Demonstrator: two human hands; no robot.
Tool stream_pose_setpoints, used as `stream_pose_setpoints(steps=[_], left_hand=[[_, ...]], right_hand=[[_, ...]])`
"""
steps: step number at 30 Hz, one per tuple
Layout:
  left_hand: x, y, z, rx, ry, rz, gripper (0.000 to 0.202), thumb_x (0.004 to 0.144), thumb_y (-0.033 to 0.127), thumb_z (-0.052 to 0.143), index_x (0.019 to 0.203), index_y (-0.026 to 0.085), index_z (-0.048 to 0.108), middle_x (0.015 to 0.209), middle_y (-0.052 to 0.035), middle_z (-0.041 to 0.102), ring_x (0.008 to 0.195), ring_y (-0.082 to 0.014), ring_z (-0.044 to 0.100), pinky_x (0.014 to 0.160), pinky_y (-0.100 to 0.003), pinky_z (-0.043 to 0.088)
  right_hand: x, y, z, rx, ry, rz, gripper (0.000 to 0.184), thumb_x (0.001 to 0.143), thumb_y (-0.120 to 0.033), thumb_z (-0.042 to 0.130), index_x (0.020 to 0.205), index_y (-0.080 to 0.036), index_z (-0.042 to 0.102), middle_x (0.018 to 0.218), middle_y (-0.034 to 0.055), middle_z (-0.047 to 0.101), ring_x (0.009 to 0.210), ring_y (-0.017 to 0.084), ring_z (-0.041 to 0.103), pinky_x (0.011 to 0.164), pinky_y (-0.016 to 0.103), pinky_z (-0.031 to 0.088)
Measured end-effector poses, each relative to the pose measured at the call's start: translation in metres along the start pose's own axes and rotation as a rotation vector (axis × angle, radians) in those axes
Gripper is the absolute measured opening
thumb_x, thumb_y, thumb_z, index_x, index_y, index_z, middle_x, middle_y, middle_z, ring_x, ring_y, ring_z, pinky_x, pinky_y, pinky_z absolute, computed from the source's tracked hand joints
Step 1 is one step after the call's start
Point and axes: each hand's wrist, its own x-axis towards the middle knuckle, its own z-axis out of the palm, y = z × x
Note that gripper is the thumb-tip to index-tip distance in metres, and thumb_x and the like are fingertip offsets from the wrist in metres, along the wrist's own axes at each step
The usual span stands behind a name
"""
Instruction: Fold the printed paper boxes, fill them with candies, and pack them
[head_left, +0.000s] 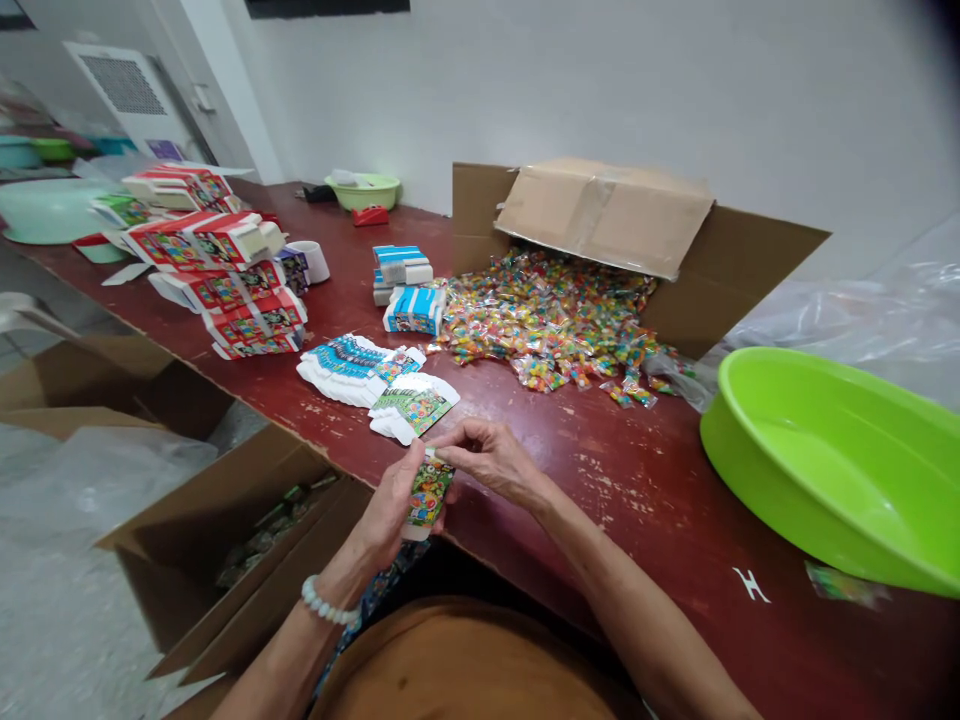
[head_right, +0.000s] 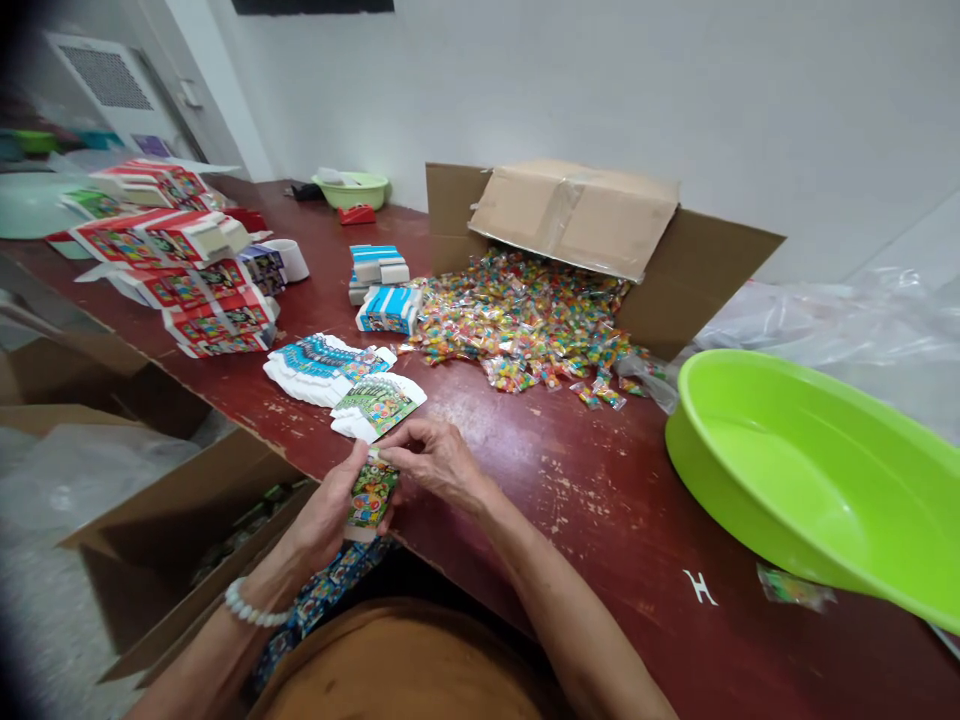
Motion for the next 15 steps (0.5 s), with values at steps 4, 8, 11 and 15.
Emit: stream_pose_setpoints(steps=[4, 8, 11, 15], left_hand=[[0.004, -0.003, 0.004, -0.089, -0.013, -0.027, 0.068, 0.087, 0.07, 0.048, 0.134, 0.021, 0.051, 0.062, 0.0, 0.064, 0.04, -0.0147, 0.056, 0.037, -0.023, 0.043], [0.001, -0.006, 0.017, -0.23, 0.002, -0.05, 0.058, 0.084, 0.06, 0.063, 0.131, 0.028, 0.048, 0.072, 0.0011, 0.067, 0.05, -0.0164, 0.064, 0.049, -0.027, 0.052], [-0.014, -0.013, 0.021, -0.288, -0.026, -0.098, 0.055, 0.077, 0.039, 0.079, 0.123, 0.028, 0.052, 0.098, -0.0037, 0.071, 0.078, -0.0198, 0.071, 0.068, -0.032, 0.057], [-0.037, -0.032, 0.006, -0.272, -0.152, -0.298, 0.048, 0.066, 0.033, 0.087, 0.104, 0.022, 0.06, 0.106, -0.0069, 0.07, 0.085, -0.0223, 0.069, 0.077, -0.036, 0.055]], right_hand=[[-0.011, 0.002, 0.004, 0.009, -0.141, -0.018, 0.033, 0.086, -0.051, 0.063, 0.088, -0.019, 0.07, 0.113, 0.0062, 0.068, 0.059, 0.01, 0.06, 0.056, 0.026, 0.051], [0.003, 0.012, -0.024, -0.352, -0.041, -0.113, 0.025, 0.092, -0.042, 0.058, 0.09, -0.021, 0.071, 0.108, 0.0046, 0.068, 0.075, 0.013, 0.064, 0.072, 0.027, 0.052], [0.028, 0.02, -0.079, -0.825, 0.339, -0.09, 0.018, 0.092, -0.03, 0.058, 0.097, -0.02, 0.072, 0.109, 0.0079, 0.069, 0.106, 0.02, 0.061, 0.096, 0.035, 0.046], [0.052, 0.03, -0.145, -0.965, 0.542, 0.033, 0.044, 0.086, -0.024, 0.064, 0.13, -0.018, 0.061, 0.14, 0.0172, 0.056, 0.129, 0.035, 0.044, 0.105, 0.055, 0.032]])
